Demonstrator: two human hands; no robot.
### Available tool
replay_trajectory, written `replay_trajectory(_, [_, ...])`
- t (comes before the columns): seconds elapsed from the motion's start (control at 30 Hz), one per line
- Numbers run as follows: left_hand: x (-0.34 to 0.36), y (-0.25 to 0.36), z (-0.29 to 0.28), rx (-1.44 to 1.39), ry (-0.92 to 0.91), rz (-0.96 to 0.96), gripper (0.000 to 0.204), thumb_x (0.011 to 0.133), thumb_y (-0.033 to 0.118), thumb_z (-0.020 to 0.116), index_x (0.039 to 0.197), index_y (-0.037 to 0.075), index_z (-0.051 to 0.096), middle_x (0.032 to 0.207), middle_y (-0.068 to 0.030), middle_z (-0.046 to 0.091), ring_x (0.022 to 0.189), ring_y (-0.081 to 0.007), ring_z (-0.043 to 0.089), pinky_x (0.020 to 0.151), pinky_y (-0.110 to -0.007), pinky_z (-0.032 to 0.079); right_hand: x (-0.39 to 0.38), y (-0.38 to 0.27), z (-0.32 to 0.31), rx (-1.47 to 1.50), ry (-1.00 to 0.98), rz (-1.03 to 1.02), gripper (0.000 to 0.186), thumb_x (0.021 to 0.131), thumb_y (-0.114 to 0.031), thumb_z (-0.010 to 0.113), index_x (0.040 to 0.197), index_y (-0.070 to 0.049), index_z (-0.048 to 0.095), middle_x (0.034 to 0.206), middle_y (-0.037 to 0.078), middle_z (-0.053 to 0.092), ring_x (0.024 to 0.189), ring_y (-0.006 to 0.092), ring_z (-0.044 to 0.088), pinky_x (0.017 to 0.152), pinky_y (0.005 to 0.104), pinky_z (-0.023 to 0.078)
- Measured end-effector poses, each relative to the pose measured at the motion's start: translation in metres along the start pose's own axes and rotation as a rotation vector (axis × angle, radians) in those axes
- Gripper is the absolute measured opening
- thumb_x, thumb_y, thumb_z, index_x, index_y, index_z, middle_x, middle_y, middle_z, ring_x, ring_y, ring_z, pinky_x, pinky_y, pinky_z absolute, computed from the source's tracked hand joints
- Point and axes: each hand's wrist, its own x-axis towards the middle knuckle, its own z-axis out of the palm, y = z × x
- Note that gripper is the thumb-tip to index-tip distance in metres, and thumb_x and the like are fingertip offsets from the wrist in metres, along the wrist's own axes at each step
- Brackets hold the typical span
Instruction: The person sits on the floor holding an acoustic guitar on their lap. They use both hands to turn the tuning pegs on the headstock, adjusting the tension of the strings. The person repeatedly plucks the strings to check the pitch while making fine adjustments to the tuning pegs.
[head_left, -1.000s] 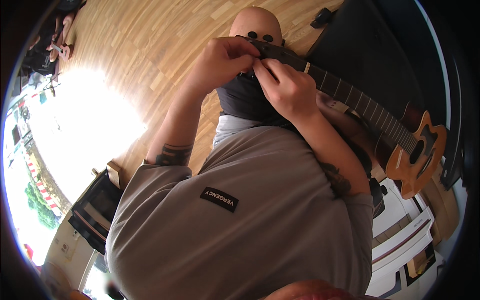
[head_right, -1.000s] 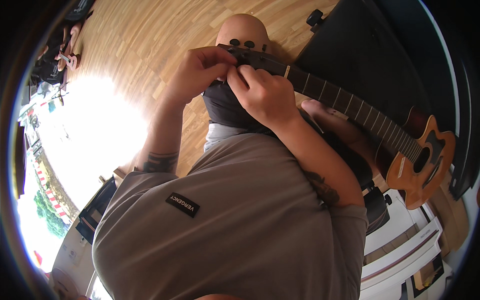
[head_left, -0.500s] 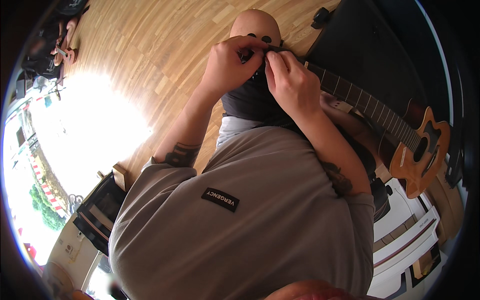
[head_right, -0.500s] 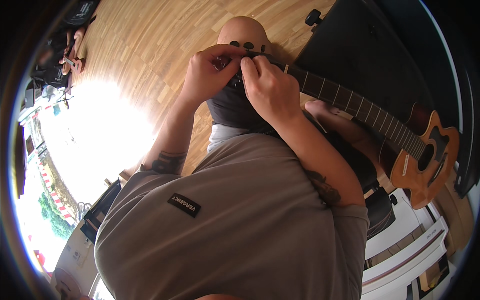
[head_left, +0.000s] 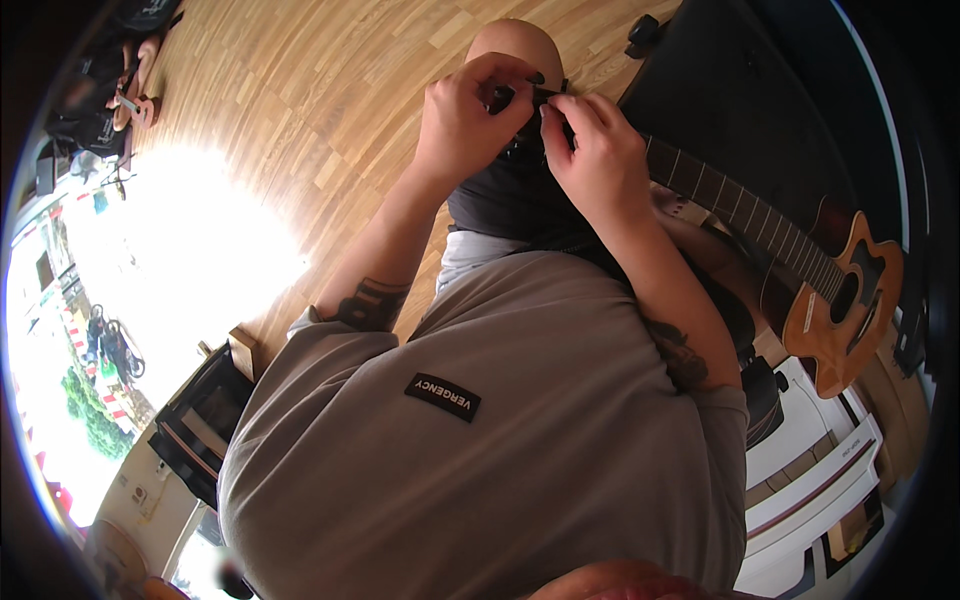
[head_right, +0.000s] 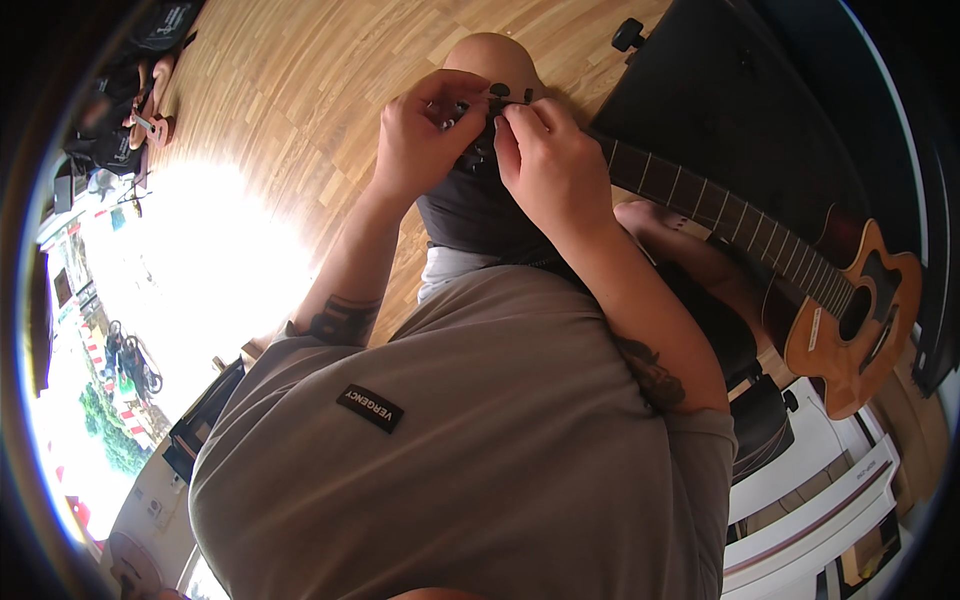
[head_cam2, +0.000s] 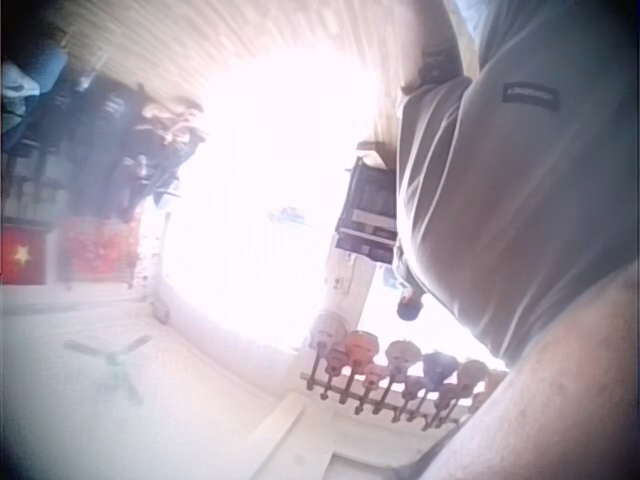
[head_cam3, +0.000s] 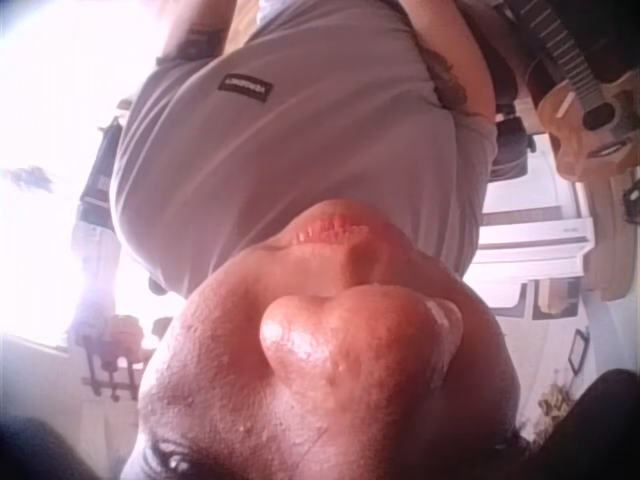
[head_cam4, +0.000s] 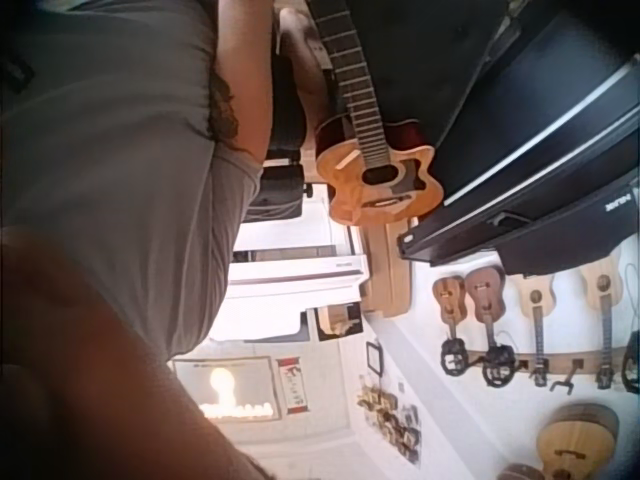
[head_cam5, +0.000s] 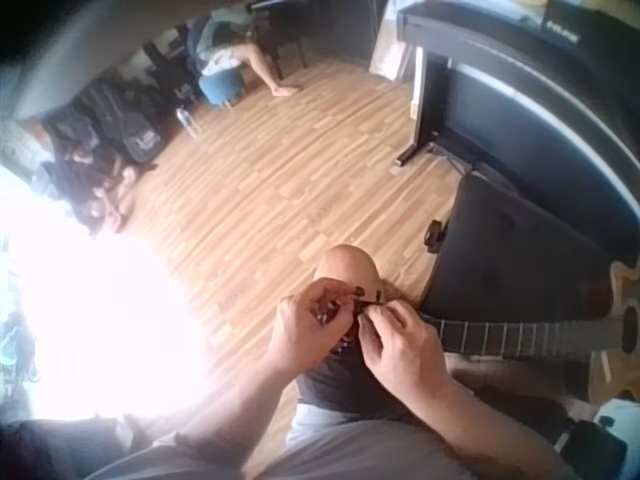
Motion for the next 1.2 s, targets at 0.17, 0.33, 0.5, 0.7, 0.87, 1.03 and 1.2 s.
replay_trajectory(0.17, [-0.001, -0.001, 0.001, -0.044, 0.008, 0.000, 0.021, 0.092, 0.009, 0.077, 0.112, 0.006, 0.082, 0.092, -0.0008, 0.081, 0.075, -0.0042, 0.067, 0.065, -0.023, 0.053, 0.003, -0.004, -0.003, 0.026, -0.033, 0.026, 0.014, 0.095, -0.016, 0.076, 0.100, -0.004, 0.072, 0.090, 0.010, 0.069, 0.073, 0.0304, 0.074, 0.063, 0.0401, 0.061])
replay_trajectory(0.33, [0.003, -0.007, -0.003, 0.004, -0.077, 0.093, 0.022, 0.093, 0.011, 0.075, 0.113, 0.006, 0.082, 0.095, -0.0044, 0.082, 0.077, -0.0086, 0.071, 0.072, -0.026, 0.057, 0.003, -0.002, -0.003, 0.039, -0.043, 0.069, 0.011, 0.093, -0.013, 0.076, 0.098, -0.004, 0.074, 0.087, 0.011, 0.070, 0.074, 0.0299, 0.073, 0.065, 0.0398, 0.060])
replay_trajectory(0.5, [0.008, -0.015, -0.010, 0.008, -0.184, 0.162, 0.020, 0.092, 0.011, 0.076, 0.111, 0.008, 0.082, 0.098, -0.0050, 0.081, 0.078, -0.0107, 0.071, 0.071, -0.028, 0.056, 0.002, 0.002, -0.006, 0.115, 0.009, 0.024, 0.011, 0.089, -0.008, 0.079, 0.098, -0.003, 0.075, 0.088, 0.010, 0.072, 0.074, 0.0290, 0.072, 0.065, 0.0384, 0.060])
replay_trajectory(0.7, [0.006, -0.013, -0.019, -0.017, -0.283, 0.315, 0.017, 0.088, 0.007, 0.080, 0.104, 0.008, 0.083, 0.095, -0.0037, 0.079, 0.076, -0.0128, 0.069, 0.064, -0.028, 0.054, -0.009, 0.007, -0.014, 0.143, 0.021, -0.097, 0.014, 0.086, -0.006, 0.082, 0.099, -0.005, 0.077, 0.088, 0.007, 0.073, 0.073, 0.0260, 0.072, 0.064, 0.0349, 0.061])
replay_trajectory(0.87, [0.010, -0.015, -0.030, -0.029, -0.385, 0.419, 0.016, 0.087, 0.001, 0.082, 0.101, 0.007, 0.083, 0.094, -0.0053, 0.078, 0.077, -0.0153, 0.070, 0.061, -0.027, 0.053, -0.009, 0.011, -0.013, 0.168, 0.000, -0.200, 0.014, 0.086, -0.006, 0.081, 0.099, -0.006, 0.077, 0.087, 0.005, 0.072, 0.071, 0.0236, 0.072, 0.063, 0.0331, 0.060])
replay_trajectory(1.03, [0.015, -0.020, -0.038, -0.028, -0.465, 0.404, 0.016, 0.087, 0.002, 0.082, 0.101, 0.008, 0.083, 0.094, -0.0054, 0.078, 0.078, -0.0146, 0.071, 0.061, -0.029, 0.054, -0.011, 0.012, -0.011, 0.132, -0.025, -0.228, 0.015, 0.085, -0.006, 0.082, 0.099, -0.007, 0.077, 0.089, 0.004, 0.071, 0.071, 0.0220, 0.071, 0.062, 0.0324, 0.060])
replay_trajectory(1.2, [0.008, -0.013, -0.037, 0.066, -0.437, 0.270, 0.013, 0.090, 0.006, 0.079, 0.102, 0.010, 0.083, 0.092, -0.0041, 0.078, 0.075, -0.0142, 0.069, 0.062, -0.028, 0.053, -0.013, 0.011, -0.010, -0.001, -0.035, -0.324, 0.019, 0.086, -0.007, 0.081, 0.104, -0.009, 0.078, 0.095, 0.001, 0.070, 0.072, 0.0186, 0.072, 0.061, 0.0308, 0.059])
